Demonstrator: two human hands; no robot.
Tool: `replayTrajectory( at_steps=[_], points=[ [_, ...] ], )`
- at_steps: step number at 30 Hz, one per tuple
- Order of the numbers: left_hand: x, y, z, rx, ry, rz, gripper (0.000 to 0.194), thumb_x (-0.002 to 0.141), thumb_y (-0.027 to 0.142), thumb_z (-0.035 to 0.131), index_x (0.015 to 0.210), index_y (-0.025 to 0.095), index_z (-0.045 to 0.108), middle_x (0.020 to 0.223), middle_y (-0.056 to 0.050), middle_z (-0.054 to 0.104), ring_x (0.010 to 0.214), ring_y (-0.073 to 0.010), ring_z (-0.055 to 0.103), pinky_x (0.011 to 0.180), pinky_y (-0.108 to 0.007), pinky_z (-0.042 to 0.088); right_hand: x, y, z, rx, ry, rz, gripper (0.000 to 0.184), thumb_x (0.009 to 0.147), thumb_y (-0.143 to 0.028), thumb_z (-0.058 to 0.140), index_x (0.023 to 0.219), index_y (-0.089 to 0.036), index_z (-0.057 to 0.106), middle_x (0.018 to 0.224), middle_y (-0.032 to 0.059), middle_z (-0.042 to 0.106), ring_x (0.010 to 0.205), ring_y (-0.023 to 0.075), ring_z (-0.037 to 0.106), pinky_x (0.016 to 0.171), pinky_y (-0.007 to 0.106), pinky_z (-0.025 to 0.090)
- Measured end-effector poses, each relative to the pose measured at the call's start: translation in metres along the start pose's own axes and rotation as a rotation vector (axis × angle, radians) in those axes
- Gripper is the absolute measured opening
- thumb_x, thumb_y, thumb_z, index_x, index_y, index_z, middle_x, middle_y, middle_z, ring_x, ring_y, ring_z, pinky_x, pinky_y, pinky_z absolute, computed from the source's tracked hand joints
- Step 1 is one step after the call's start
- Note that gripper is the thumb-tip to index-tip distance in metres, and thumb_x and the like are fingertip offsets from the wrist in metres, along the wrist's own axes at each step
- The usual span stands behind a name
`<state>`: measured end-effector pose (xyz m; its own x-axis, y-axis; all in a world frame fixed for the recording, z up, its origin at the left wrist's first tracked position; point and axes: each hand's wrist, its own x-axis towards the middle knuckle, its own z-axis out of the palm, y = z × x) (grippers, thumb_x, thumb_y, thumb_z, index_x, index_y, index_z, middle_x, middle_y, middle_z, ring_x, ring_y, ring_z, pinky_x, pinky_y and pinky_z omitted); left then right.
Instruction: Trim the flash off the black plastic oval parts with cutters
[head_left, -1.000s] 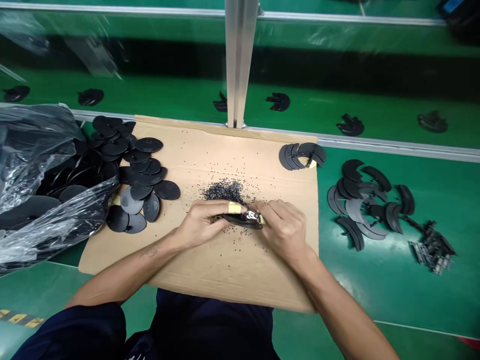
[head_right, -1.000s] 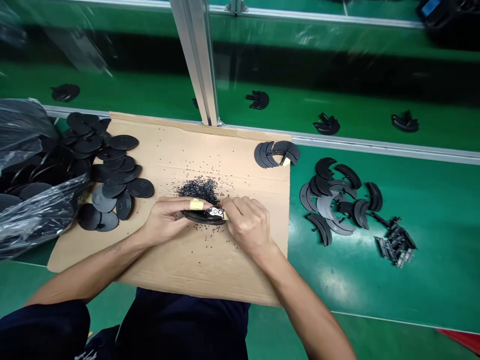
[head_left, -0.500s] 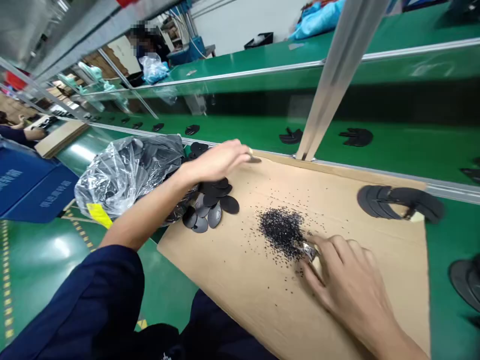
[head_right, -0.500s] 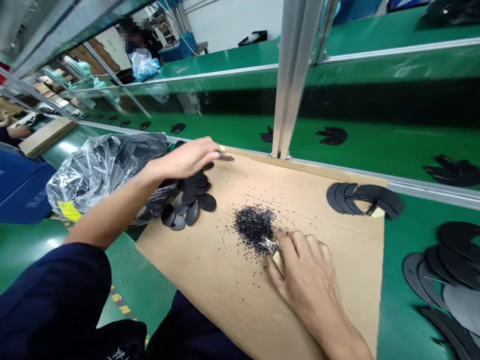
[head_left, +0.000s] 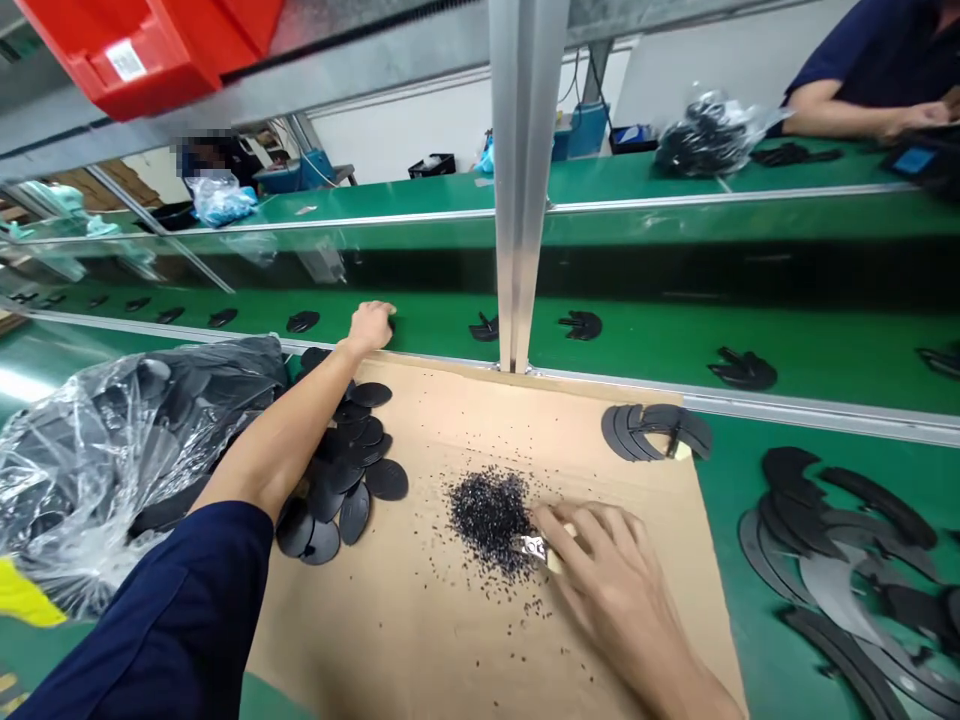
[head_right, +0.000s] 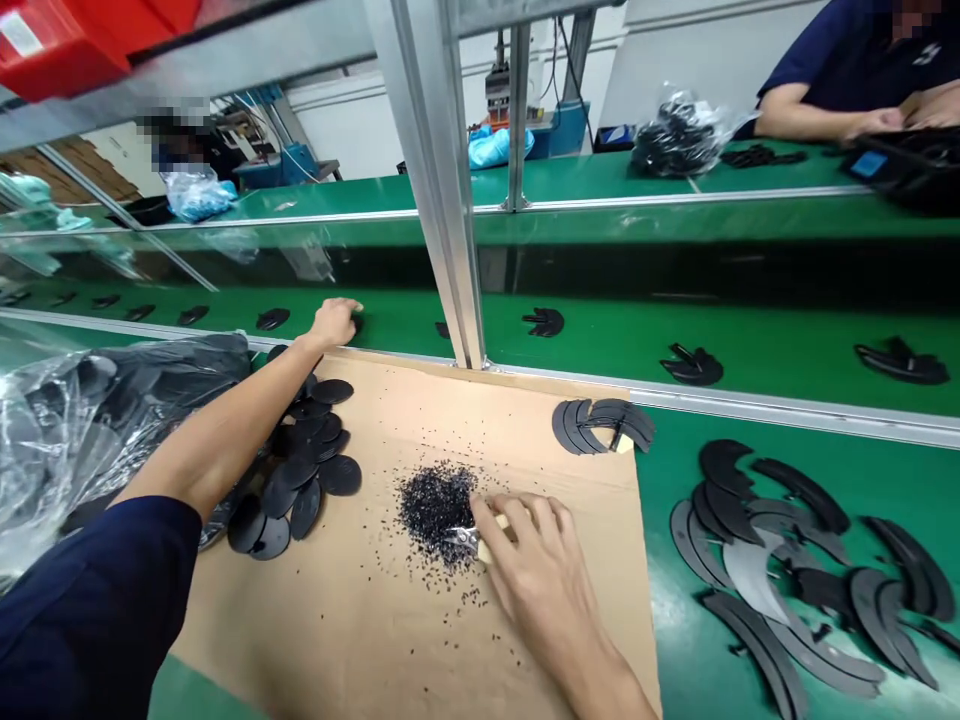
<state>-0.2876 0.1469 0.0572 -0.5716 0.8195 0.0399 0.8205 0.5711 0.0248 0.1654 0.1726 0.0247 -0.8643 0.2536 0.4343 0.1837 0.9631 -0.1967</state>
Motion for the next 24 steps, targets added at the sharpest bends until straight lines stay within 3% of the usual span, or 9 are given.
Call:
replayTrajectory(
  at_steps=[2, 6, 8, 10, 13, 17, 20, 22, 24],
  points=[
    [0.016, 0.026, 0.009, -0.031, 0.017, 0.043, 0.033, 0.100, 0.023, 0.053, 0.131, 0.015, 0.057, 0.137, -0.013, 0.057, 0.124, -0.0261, 0.057, 0.106, -0.047, 0.049, -0.002, 0.000, 0.001, 0.016, -0.013, -0.005, 0.041, 0.089, -0.013, 0.056, 0.130, -0.021, 0.059, 0.107, 0.0103, 0.071, 0.096, 0.0272, 0.059, 0.083, 0.044, 0.046],
    [0.037, 0.093, 0.024, -0.111, 0.019, 0.215, 0.049, 0.091, 0.000, 0.045, 0.133, 0.021, 0.059, 0.147, -0.007, 0.053, 0.137, -0.0217, 0.047, 0.117, -0.036, 0.038, -0.003, -0.003, -0.001, 0.034, 0.020, 0.002, 0.039, 0.089, -0.012, 0.056, 0.127, -0.020, 0.060, 0.107, 0.0103, 0.071, 0.098, 0.0271, 0.059, 0.085, 0.043, 0.046],
    [0.038, 0.117, 0.027, -0.125, 0.016, 0.241, 0.039, 0.092, 0.004, 0.053, 0.126, 0.018, 0.063, 0.140, -0.010, 0.059, 0.133, -0.0234, 0.051, 0.115, -0.038, 0.040, -0.001, -0.004, -0.003, 0.012, 0.010, 0.014, 0.039, 0.086, -0.008, 0.057, 0.122, -0.021, 0.062, 0.107, 0.0097, 0.071, 0.098, 0.0274, 0.059, 0.086, 0.043, 0.046],
    [0.034, 0.128, 0.025, -0.121, 0.018, 0.210, 0.027, 0.095, 0.019, 0.061, 0.122, 0.014, 0.064, 0.130, -0.012, 0.062, 0.123, -0.0253, 0.058, 0.108, -0.045, 0.047, 0.001, -0.004, -0.005, -0.020, -0.016, 0.029, 0.041, 0.082, -0.002, 0.056, 0.118, -0.022, 0.063, 0.104, 0.0087, 0.071, 0.095, 0.0269, 0.059, 0.084, 0.042, 0.046],
    [0.021, 0.120, 0.014, -0.116, 0.030, 0.134, 0.032, 0.097, 0.034, 0.062, 0.122, 0.015, 0.061, 0.125, -0.011, 0.062, 0.112, -0.0241, 0.063, 0.097, -0.046, 0.055, 0.001, -0.002, -0.005, -0.028, 0.005, 0.038, 0.042, 0.080, 0.002, 0.053, 0.114, -0.021, 0.065, 0.098, 0.0090, 0.071, 0.091, 0.0263, 0.058, 0.078, 0.039, 0.047],
    [-0.011, 0.086, -0.018, -0.128, 0.081, 0.045, 0.023, 0.096, 0.014, 0.052, 0.115, 0.012, 0.065, 0.120, -0.016, 0.064, 0.112, -0.0289, 0.063, 0.096, -0.042, 0.051, -0.003, -0.001, -0.004, 0.058, 0.132, 0.018, 0.041, 0.084, 0.003, 0.048, 0.115, -0.018, 0.064, 0.092, 0.0092, 0.069, 0.083, 0.0239, 0.057, 0.070, 0.034, 0.046],
    [-0.053, 0.065, -0.046, -0.127, 0.099, 0.036, 0.021, 0.093, 0.012, 0.052, 0.109, 0.012, 0.065, 0.110, -0.014, 0.067, 0.108, -0.0288, 0.063, 0.093, -0.039, 0.049, -0.004, -0.006, -0.003, 0.156, 0.210, 0.019, 0.042, 0.088, 0.001, 0.048, 0.123, -0.017, 0.060, 0.090, 0.0086, 0.067, 0.078, 0.0219, 0.058, 0.067, 0.033, 0.047],
    [-0.092, 0.066, -0.059, -0.180, 0.062, 0.144, 0.015, 0.093, 0.017, 0.054, 0.102, 0.014, 0.065, 0.099, -0.009, 0.068, 0.098, -0.0244, 0.065, 0.087, -0.035, 0.049, -0.004, -0.011, -0.002, 0.206, 0.250, 0.013, 0.046, 0.089, -0.002, 0.052, 0.132, -0.018, 0.057, 0.097, 0.0101, 0.066, 0.081, 0.0214, 0.060, 0.068, 0.033, 0.049],
    [-0.138, 0.079, -0.063, -0.342, -0.053, 0.406, 0.015, 0.096, 0.024, 0.053, 0.097, 0.014, 0.064, 0.093, -0.006, 0.068, 0.088, -0.0202, 0.064, 0.080, -0.031, 0.049, -0.002, -0.017, -0.001, 0.247, 0.277, -0.012, 0.050, 0.090, -0.005, 0.055, 0.138, -0.020, 0.053, 0.111, 0.0134, 0.064, 0.085, 0.0209, 0.062, 0.068, 0.032, 0.051]
  ],
)
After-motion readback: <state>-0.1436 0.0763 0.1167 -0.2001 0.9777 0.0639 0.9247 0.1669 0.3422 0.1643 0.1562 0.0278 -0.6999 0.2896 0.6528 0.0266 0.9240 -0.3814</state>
